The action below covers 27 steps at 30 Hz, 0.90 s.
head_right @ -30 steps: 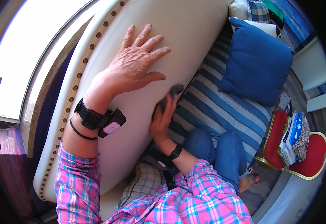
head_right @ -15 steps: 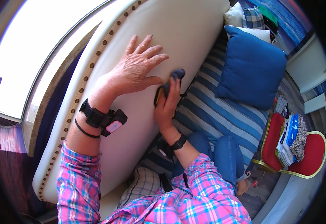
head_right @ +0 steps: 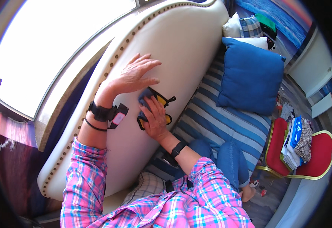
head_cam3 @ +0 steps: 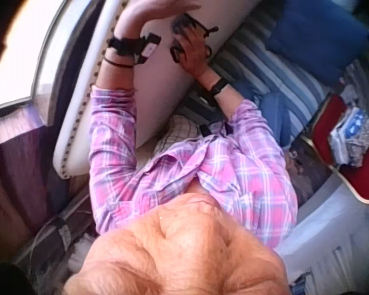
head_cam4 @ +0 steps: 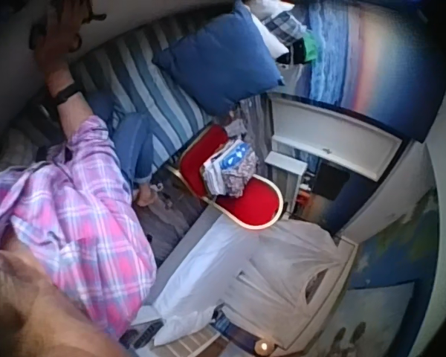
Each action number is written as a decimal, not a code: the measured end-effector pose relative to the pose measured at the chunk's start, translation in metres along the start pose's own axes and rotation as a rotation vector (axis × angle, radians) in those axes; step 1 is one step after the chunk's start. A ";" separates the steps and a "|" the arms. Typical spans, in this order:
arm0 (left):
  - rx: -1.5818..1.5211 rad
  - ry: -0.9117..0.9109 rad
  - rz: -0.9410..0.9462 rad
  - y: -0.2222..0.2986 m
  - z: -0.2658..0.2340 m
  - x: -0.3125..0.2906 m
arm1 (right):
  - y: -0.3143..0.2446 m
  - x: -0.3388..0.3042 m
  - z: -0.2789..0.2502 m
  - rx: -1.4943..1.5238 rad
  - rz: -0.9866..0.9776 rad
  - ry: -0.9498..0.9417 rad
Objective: The person wipes the curved white headboard of a bed with a yellow cloth, moving methodically along the studded edge and surface. The person uses both hands to hold and maneuver the cloth while cleaning.
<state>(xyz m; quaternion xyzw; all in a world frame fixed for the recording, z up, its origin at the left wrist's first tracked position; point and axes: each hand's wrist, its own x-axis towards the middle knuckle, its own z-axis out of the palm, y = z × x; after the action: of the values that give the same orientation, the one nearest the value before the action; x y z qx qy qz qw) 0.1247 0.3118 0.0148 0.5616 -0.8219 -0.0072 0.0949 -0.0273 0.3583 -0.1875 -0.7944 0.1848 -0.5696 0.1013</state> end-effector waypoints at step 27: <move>-0.604 0.327 -0.255 -0.022 -0.024 -0.120 | 0.008 0.104 0.018 -0.079 0.086 0.037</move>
<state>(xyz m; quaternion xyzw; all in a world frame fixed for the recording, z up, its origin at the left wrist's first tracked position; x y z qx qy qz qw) 0.1916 0.4172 0.0184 0.5997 -0.6801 -0.1715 0.3852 0.0176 0.3080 -0.1063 -0.7784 0.2430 -0.5716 0.0911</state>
